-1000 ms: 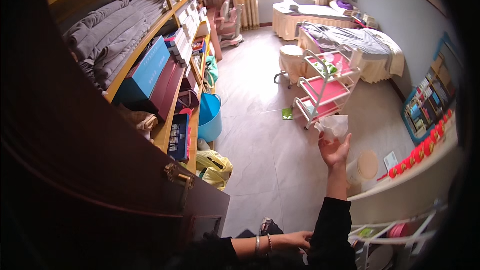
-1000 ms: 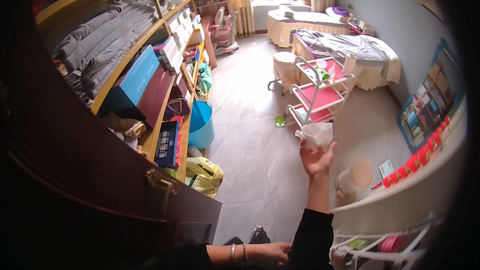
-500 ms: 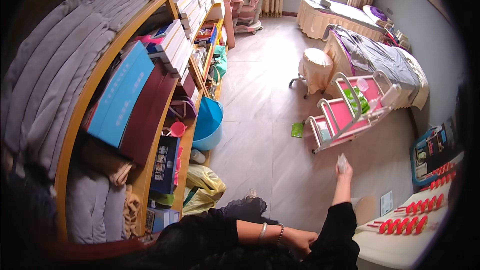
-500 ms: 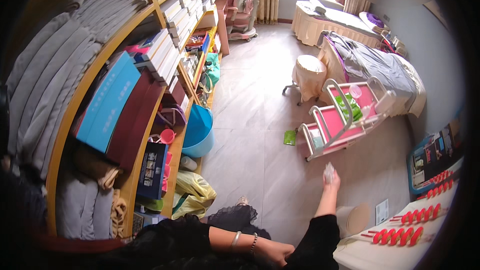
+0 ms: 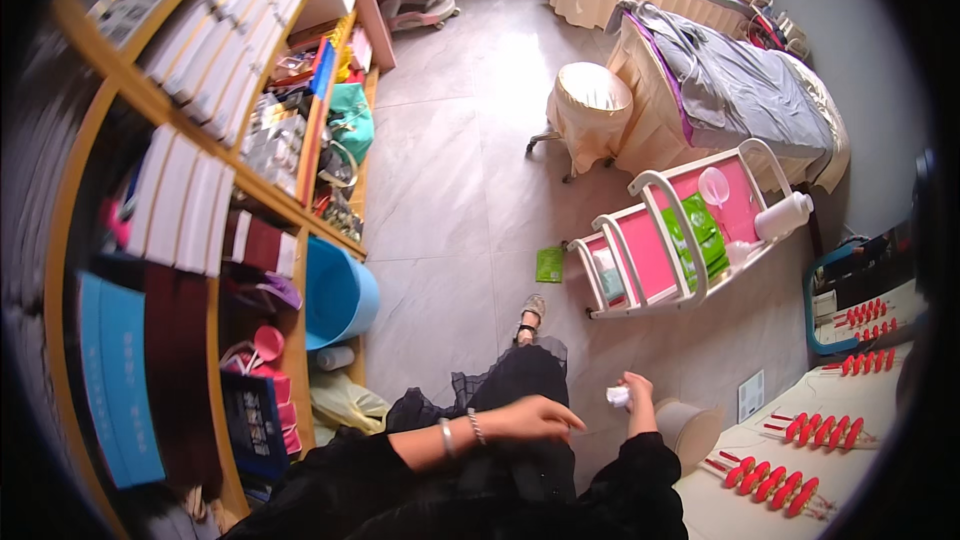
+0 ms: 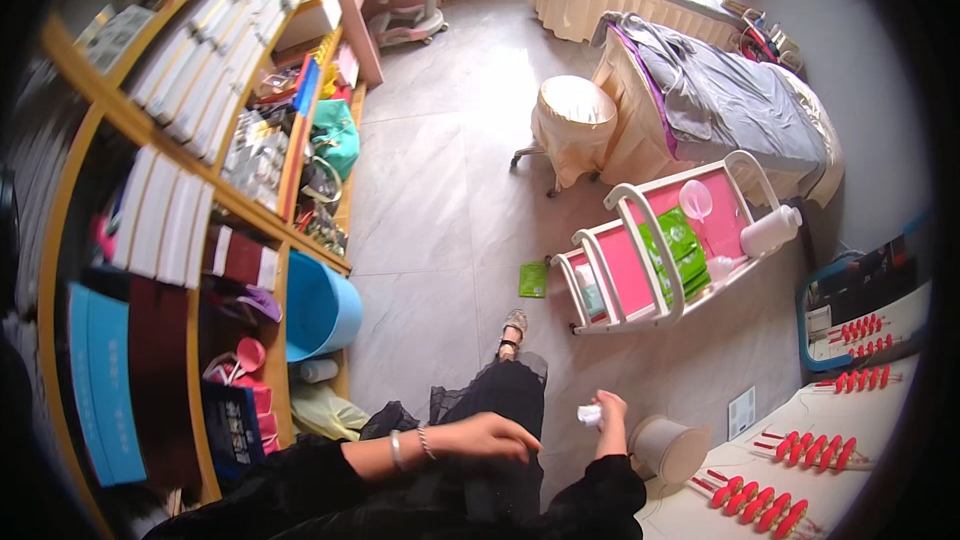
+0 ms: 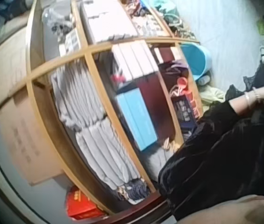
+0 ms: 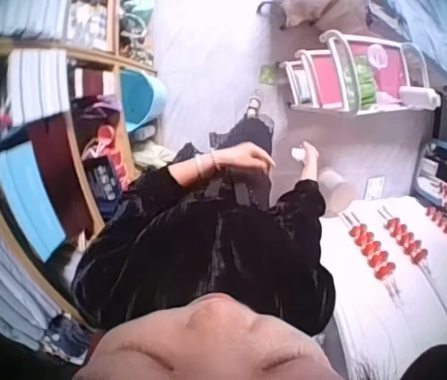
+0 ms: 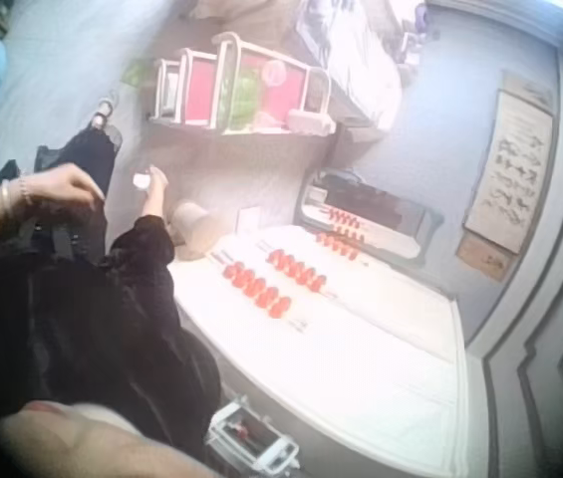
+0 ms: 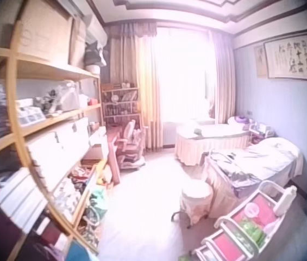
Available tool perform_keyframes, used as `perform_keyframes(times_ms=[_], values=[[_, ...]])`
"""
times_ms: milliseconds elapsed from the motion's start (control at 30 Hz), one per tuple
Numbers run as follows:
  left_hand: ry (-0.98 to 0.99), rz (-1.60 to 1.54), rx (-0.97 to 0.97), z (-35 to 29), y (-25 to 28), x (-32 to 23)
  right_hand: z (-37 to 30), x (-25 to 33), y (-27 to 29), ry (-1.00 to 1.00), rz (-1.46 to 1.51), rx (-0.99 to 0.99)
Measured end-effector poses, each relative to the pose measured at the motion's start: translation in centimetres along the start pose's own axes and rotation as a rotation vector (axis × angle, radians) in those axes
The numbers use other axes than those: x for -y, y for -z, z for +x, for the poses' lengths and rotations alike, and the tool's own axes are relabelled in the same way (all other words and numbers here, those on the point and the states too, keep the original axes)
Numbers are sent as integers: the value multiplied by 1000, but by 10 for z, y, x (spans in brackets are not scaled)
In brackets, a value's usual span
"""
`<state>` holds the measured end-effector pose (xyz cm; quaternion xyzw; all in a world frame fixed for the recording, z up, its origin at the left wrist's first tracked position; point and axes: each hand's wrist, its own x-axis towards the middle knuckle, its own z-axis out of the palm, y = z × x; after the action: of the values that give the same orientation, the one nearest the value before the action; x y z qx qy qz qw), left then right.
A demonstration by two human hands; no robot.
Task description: The person walks through the house, fills two purple bowls with water in the bathroom, and wipes a pink tray with a cloth. They then fold a gray blanket on a bed and place the tray on the bed.
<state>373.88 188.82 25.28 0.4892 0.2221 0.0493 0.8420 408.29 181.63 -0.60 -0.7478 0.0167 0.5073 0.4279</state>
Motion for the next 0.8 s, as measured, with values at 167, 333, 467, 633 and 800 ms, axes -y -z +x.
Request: perform_keyframes(times_ms=[167,333,467,633,800], values=[[219,248,-833,11,131,85,67,52,-144,-21,-202,85],[541,390,-1043,32,174,109,161,42,-226,18,-399,84],[599,645,-986,61,186,131,233,30,-286,30,-705,27],[432,862,-872,94,261,142,327,-11,-329,36,-903,8],[494,693,-988,89,319,163,445,-79,-345,4,-950,-51]])
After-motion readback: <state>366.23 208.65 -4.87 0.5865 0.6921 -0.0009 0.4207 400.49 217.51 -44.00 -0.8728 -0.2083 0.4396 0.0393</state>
